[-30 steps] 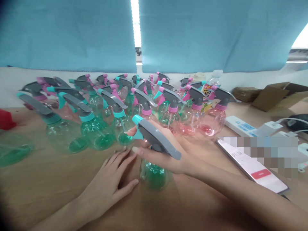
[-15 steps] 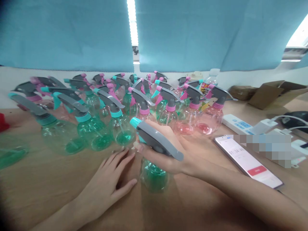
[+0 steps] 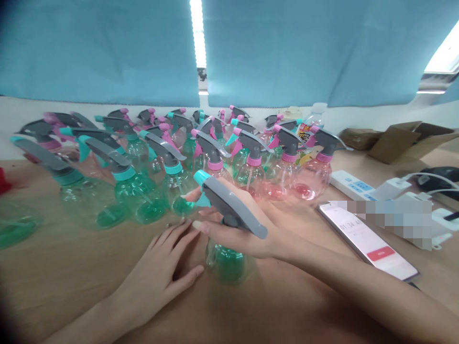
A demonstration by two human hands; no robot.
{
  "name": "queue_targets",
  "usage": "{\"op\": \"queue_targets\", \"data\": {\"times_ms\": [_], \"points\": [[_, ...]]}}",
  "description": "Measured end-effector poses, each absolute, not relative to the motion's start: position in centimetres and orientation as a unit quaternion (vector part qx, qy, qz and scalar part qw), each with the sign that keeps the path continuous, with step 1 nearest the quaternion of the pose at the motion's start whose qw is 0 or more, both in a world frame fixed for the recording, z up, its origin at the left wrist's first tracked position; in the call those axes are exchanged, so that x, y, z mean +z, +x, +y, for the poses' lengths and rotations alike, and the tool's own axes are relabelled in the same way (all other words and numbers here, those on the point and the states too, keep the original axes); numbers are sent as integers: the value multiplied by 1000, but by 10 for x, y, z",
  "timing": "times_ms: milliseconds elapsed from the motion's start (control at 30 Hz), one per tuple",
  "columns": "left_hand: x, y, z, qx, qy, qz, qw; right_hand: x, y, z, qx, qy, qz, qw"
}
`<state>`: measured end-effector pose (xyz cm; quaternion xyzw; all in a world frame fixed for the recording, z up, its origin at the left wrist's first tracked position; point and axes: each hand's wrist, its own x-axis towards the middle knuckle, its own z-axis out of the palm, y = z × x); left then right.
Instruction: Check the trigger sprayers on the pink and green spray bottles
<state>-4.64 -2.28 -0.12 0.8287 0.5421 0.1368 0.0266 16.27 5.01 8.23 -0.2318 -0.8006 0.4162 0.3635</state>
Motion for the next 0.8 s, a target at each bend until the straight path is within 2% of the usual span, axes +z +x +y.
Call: {"op": "queue_targets", "data": {"times_ms": [133,300,500,667,800], "points": [[1,-46,-23,141,829,541,31,82,164,49,476,-238,-768,357],[0,-46,-22,143,826,544,31,79,165,48,453,-261,-774,359],[0,-46,-23,128,829,544,30,79,164,49,469,-267,-764,353],[2,-45,-23,117,830,545,24,75,163,53,495,-215,-771,338],[2,-45,-23,113,830,546,21,72,165,56,494,-247,-767,327]]}}
